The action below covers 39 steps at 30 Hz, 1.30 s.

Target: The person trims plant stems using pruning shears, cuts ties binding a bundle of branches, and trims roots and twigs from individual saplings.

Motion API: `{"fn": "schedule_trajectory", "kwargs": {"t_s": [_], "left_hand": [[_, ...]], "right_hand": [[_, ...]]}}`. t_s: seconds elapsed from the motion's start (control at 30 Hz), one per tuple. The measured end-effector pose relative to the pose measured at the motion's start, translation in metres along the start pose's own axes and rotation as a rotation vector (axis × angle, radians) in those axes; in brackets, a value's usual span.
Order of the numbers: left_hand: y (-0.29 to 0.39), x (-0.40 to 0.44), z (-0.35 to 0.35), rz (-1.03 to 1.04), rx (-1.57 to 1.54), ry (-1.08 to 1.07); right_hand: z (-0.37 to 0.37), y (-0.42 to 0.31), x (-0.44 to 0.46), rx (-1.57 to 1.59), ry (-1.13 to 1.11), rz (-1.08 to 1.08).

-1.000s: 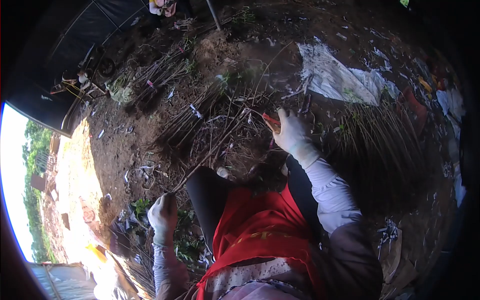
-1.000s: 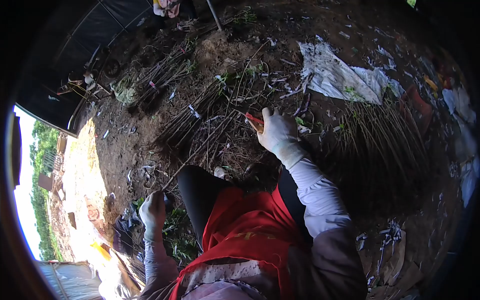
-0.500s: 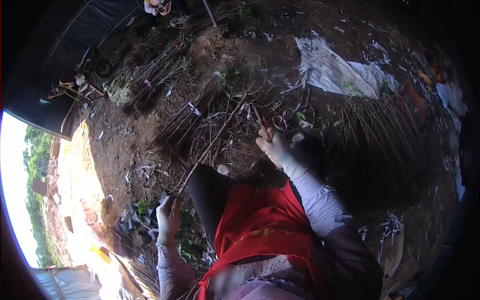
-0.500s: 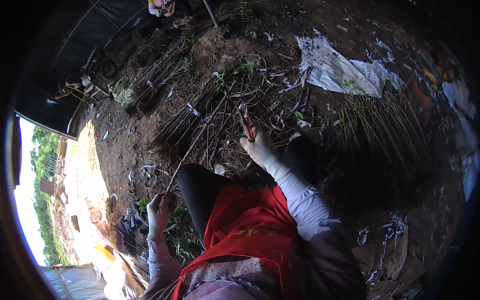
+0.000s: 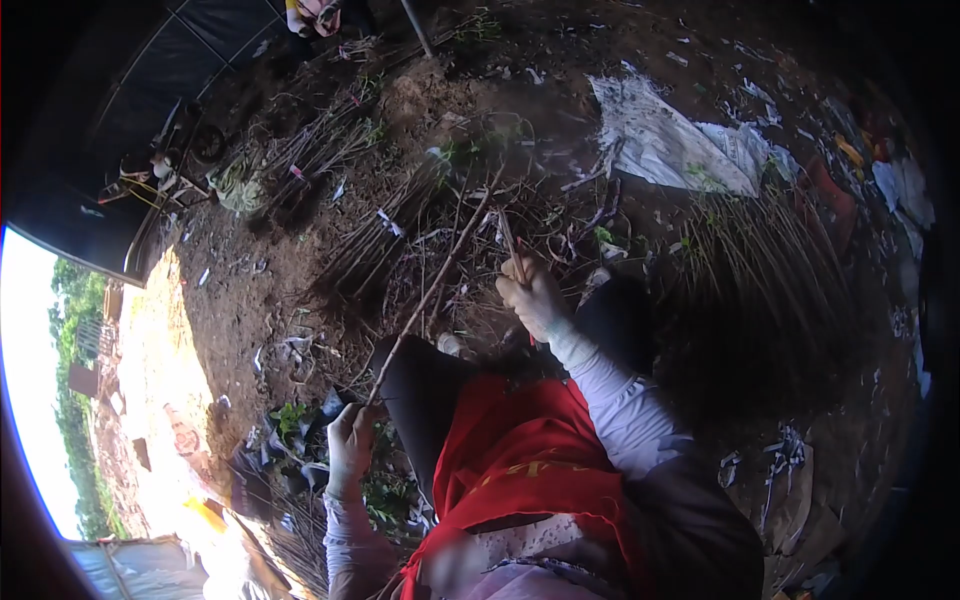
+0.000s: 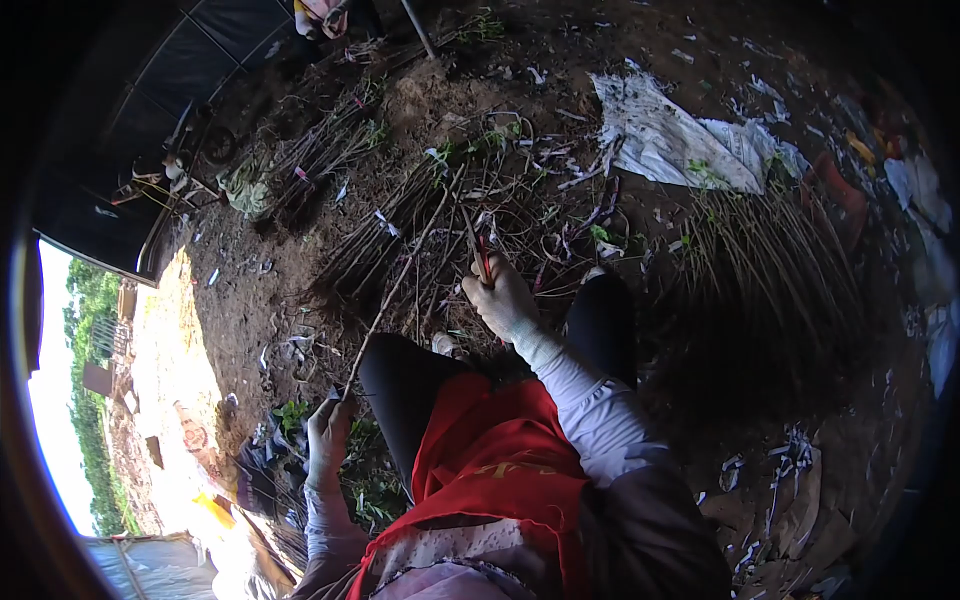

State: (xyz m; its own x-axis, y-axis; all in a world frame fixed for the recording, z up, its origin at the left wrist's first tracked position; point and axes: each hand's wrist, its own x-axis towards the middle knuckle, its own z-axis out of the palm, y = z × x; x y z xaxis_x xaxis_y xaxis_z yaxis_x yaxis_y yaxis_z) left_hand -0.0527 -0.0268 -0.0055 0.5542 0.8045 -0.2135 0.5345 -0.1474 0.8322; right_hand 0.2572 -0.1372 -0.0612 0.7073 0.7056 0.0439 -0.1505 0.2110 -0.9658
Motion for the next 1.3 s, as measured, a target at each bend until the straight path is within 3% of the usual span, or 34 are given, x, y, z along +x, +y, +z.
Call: {"fn": "schedule_trajectory", "kwargs": {"t_s": [0.1,0.3,0.4,0.5,0.6,0.7,0.8,0.9,1.0,1.2,1.3], "left_hand": [[0.001,0.0,0.002,-0.012,-0.018,-0.017],[0.006,-0.001,0.005,0.005,-0.01,-0.034],[0.011,-0.003,0.006,-0.01,0.005,-0.036],[0.003,-0.002,0.008,0.022,0.037,-0.023],[0.0,-0.002,0.008,0.003,0.02,-0.016],[0.003,-0.002,0.007,-0.027,-0.017,-0.031],[0.004,-0.002,0.006,-0.033,-0.062,-0.054],[0.007,-0.001,0.006,-0.015,-0.038,-0.055],[0.004,0.001,0.008,-0.003,-0.021,-0.044],[0.009,0.0,0.008,0.004,0.037,-0.044],[0.011,0.002,0.01,0.066,0.103,-0.052]], "right_hand": [[-0.011,0.023,0.001,-0.175,-0.044,0.023],[0.005,0.001,0.002,0.039,0.019,-0.039],[0.012,-0.017,-0.005,0.119,0.059,0.095],[0.007,0.0,-0.001,0.189,-0.055,0.017],[0.007,0.006,-0.004,0.257,-0.015,0.054],[0.008,0.01,-0.008,0.159,0.071,0.065],[0.004,0.012,-0.008,0.169,0.008,0.083],[0.006,0.005,-0.005,0.155,0.02,-0.018],[0.011,-0.01,-0.006,0.22,0.123,0.07],[-0.004,-0.005,-0.011,0.167,0.054,0.168],[-0.003,0.0,-0.011,0.187,0.15,0.171]]}}
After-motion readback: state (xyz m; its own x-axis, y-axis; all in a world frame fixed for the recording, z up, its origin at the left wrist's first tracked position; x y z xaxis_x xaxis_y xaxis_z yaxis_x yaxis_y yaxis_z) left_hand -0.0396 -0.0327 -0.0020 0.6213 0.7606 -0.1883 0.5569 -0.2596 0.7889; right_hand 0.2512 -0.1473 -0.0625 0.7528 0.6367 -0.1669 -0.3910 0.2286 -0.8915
